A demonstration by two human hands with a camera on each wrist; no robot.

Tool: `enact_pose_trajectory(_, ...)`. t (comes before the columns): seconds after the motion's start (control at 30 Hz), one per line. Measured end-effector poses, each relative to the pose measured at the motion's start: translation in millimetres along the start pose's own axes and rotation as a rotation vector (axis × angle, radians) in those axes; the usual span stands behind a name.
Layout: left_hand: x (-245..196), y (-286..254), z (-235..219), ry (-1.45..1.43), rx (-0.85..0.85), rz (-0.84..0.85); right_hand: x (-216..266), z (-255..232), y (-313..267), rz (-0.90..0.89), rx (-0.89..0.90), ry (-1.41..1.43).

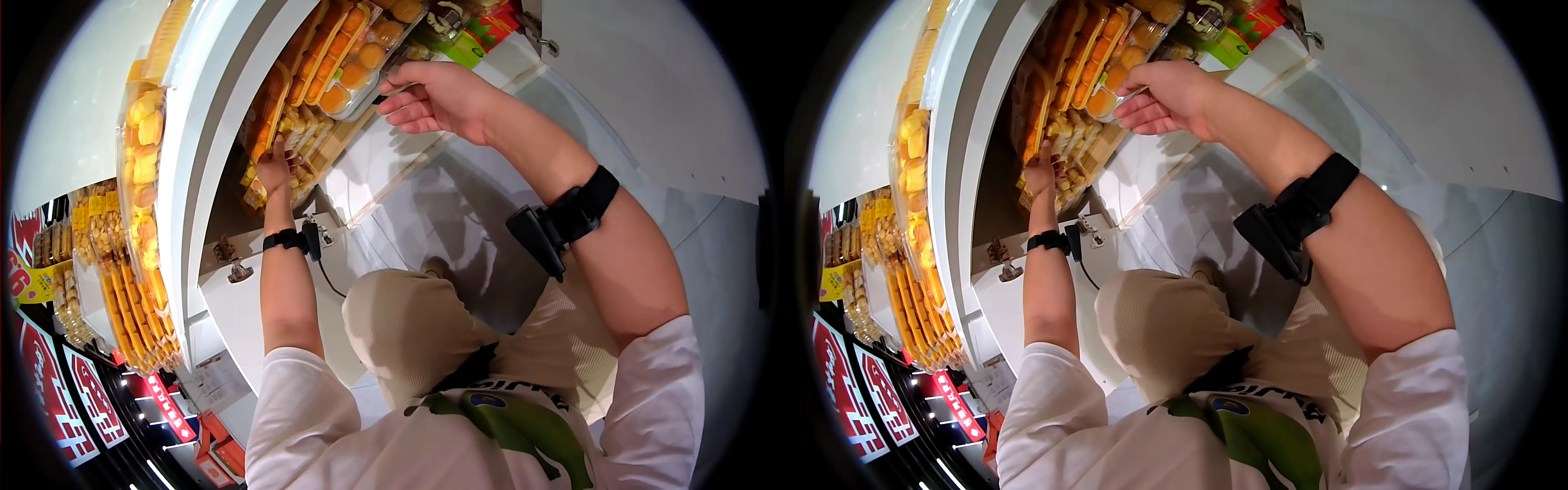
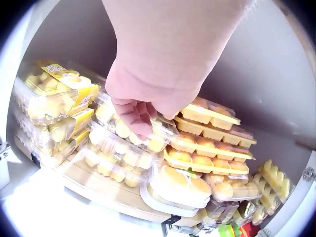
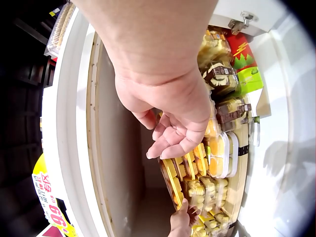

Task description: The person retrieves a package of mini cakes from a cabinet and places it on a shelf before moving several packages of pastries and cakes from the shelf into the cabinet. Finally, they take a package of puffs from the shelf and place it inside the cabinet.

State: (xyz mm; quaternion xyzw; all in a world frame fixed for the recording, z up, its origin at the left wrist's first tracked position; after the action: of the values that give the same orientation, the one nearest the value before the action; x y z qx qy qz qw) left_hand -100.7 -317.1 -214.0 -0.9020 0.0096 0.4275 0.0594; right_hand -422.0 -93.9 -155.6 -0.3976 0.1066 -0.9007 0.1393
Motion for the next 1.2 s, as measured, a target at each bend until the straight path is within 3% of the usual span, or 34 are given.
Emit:
enact_pose_trajectory(0.07, -8.1, -1.1, -2.5, -0.131, -0.039, -0.011, -2.4, 0.0, 0.2, 0.005, -0.006, 0.002)
enact_pose_trajectory(0.23, -8.9, 13.7, -4.9, -0.12, -0.04, -0.018, -3.7, 0.8, 3.4, 0.02, -0.004, 0.003)
enact_pose_trajectory(0.4, -40.5, 10.4, -2.5, -0.077, 0.122, -0.083, -4.1, -2.2, 6.7, -0.01, 0.007, 0.019)
enact_pose_trajectory(0.47, -53.1, 8.6, 5.2, -0.048, 0.292, -0.037, -4.4, -3.5, 9.8, 0.009, -0.001, 0.02)
enact_pose_trajectory(0.57, -69.0, 4.0, 18.4, -0.006, 0.242, 0.065, -10.4, -8.5, 22.5, -0.011, 0.046, 0.063)
enact_pose_trajectory(0.73, -82.8, -17.2, 42.8, 0.089, 0.356, 0.179, -13.4, -11.8, 29.4, -0.067, -0.004, -0.037)
enact_pose_trajectory(0.9, -71.6, -63.5, 73.8, 0.315, 0.752, 0.101, -4.9, -21.6, 29.4, -0.103, -0.024, -0.186)
enact_pose_trajectory(0.97, -73.1, -86.7, 75.6, 0.394, 0.835, 0.09, 0.2, -21.8, 22.8, -0.111, -0.053, -0.225)
enact_pose_trajectory(1.07, -51.6, -92.7, 56.9, 0.357, 0.903, 0.06, 15.8, -22.7, 14.4, -0.105, -0.216, -0.451)
enact_pose_trajectory(1.1, -60.9, -101.8, 48.1, 0.501, 0.874, 0.145, 4.4, -33.1, 27.3, -0.408, -0.186, -0.755)
enact_pose_trajectory(1.13, -66.4, -106.9, 37.7, 0.65, 0.858, 0.25, 15.5, -27.5, 13.6, -0.541, -0.218, -0.964)
enact_pose_trajectory(1.17, -55.6, -107.2, 24.6, 0.666, 0.817, 0.404, 21.4, -30.4, 13.6, -0.256, -0.183, -0.984)
enact_pose_trajectory(1.2, -65.3, -120.4, 14.9, 0.704, 0.773, 0.299, 11.4, -37.6, 17.5, -0.635, -0.189, -1.236)
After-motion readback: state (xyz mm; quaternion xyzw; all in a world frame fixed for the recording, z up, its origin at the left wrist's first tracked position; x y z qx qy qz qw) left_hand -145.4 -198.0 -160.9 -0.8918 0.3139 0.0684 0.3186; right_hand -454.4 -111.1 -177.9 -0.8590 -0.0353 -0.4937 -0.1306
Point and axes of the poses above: each hand's wrist, its own y-axis towards the middle knuckle, its own z-axis out of the palm, x = y × z, the point moved 2 cm from there along y, towards the middle knuckle, and after that the axes turned 6 degrees about x, right-handed, at the moved point
